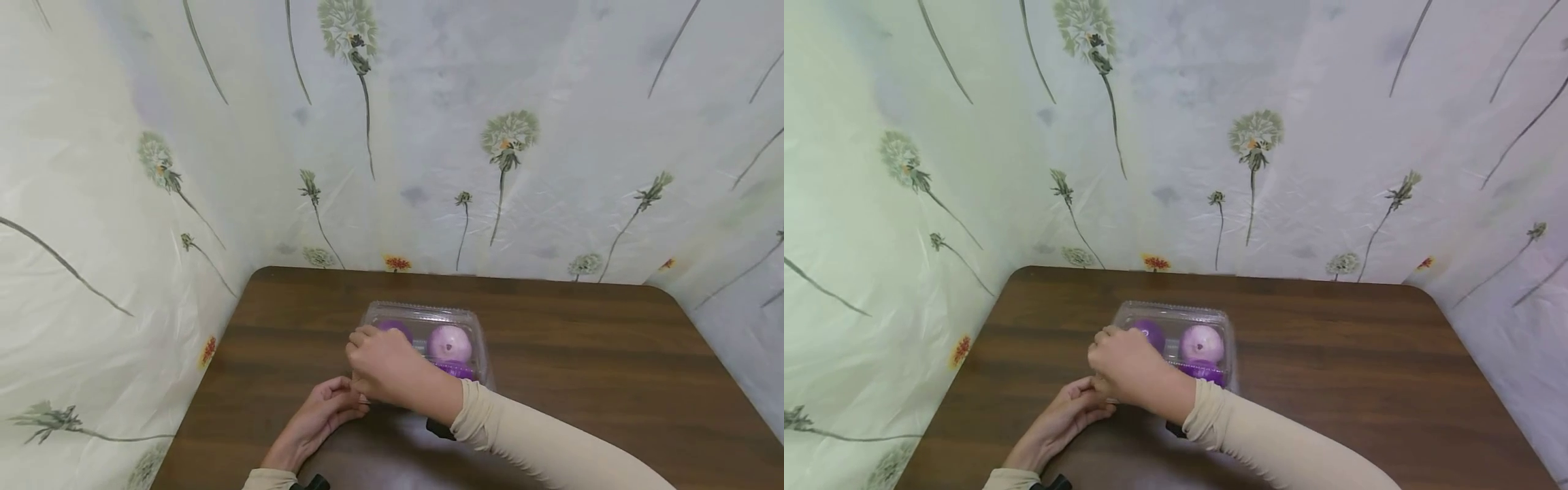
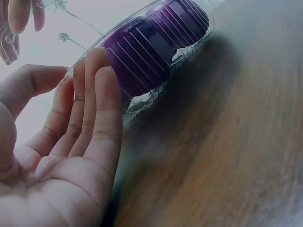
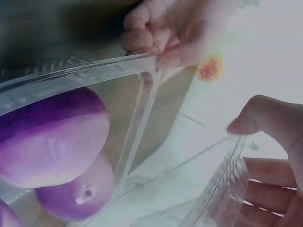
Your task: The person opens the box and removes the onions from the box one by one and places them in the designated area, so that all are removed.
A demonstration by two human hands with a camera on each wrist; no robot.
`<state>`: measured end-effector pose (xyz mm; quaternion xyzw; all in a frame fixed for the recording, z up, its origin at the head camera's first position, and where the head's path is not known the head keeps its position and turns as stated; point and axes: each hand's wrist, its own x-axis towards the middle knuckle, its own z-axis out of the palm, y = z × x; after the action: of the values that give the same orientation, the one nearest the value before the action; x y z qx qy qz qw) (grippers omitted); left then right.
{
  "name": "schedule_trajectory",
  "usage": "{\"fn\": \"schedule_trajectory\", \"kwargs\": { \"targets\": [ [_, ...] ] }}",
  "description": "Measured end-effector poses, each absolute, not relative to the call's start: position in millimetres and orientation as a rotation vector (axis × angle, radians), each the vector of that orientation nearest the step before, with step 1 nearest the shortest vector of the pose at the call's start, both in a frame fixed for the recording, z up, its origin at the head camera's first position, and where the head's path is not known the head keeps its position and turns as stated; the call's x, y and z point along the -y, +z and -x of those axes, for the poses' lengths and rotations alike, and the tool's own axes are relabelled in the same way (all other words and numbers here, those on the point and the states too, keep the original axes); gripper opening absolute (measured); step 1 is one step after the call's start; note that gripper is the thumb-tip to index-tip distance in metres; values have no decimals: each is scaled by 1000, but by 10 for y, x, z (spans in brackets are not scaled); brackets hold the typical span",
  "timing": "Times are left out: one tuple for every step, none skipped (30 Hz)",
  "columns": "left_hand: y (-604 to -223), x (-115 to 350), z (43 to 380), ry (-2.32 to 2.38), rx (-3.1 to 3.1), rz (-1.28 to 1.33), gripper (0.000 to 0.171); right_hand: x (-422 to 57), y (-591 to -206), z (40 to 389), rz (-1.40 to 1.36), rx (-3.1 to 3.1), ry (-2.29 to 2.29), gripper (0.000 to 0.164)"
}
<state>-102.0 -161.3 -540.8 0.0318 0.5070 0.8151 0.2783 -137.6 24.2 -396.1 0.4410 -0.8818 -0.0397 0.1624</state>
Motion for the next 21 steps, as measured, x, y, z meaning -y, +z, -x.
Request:
{"fn": "schedule_trajectory", "kwargs": {
  "targets": [
    [-5407,1615,1020,2188,-1356,-92,4,-277,-3950,1398,-1264,2526,-62,18],
    [-5409,1617,1021,2188,-1352,-101,5,-315,-3937,1419,-1267,2541,-12,24],
    [-5412,1620,1020,2188,-1353,-108,5,-355,-3921,1442,-1270,2552,42,32],
    [-5416,1624,1020,2189,-1352,-115,6,-398,-3901,1465,-1273,2562,101,40],
    [-5420,1626,1020,2190,-1350,-127,7,-444,-3885,1490,-1273,2572,166,47],
    [-5422,1629,1018,2192,-1345,-135,8,-493,-3864,1513,-1271,2583,231,51],
    [-5428,1633,1017,2193,-1339,-150,10,-542,-3844,1535,-1264,2593,304,53],
    [-5434,1637,1016,2194,-1333,-166,11,-593,-3830,1558,-1255,2596,366,53],
    [-5439,1642,1014,2198,-1324,-186,13,-646,-3816,1577,-1242,2594,423,52],
    [-5444,1646,1013,2201,-1314,-202,14,-698,-3803,1594,-1223,2595,472,51],
    [-5449,1649,1013,2206,-1304,-215,14,-752,-3792,1609,-1202,2593,506,50],
    [-5454,1651,1013,2212,-1294,-224,15,-804,-3782,1622,-1183,2591,527,50],
    [-5458,1653,1012,2216,-1285,-231,15,-856,-3777,1633,-1162,2589,531,50],
    [-5459,1654,1012,2221,-1278,-233,15,-908,-3772,1643,-1143,2587,526,50],
    [-5463,1654,1014,2225,-1272,-231,14,-960,-3768,1651,-1125,2584,523,51],
    [-5466,1651,1014,2227,-1269,-224,14,-1013,-3768,1660,-1109,2581,513,51],
    [-5469,1650,1014,2230,-1266,-220,14,-1067,-3766,1668,-1092,2580,502,51],
    [-5471,1648,1015,2231,-1265,-216,14,-1121,-3761,1674,-1073,2585,493,51],
    [-5473,1646,1015,2231,-1263,-214,14,-1179,-3756,1681,-1053,2589,492,50],
    [-5473,1644,1015,2232,-1260,-214,14,-1239,-3751,1687,-1033,2596,498,49],
    [-5474,1643,1016,2232,-1259,-215,15,-1300,-3742,1690,-1011,2612,515,48]
  ]
}}
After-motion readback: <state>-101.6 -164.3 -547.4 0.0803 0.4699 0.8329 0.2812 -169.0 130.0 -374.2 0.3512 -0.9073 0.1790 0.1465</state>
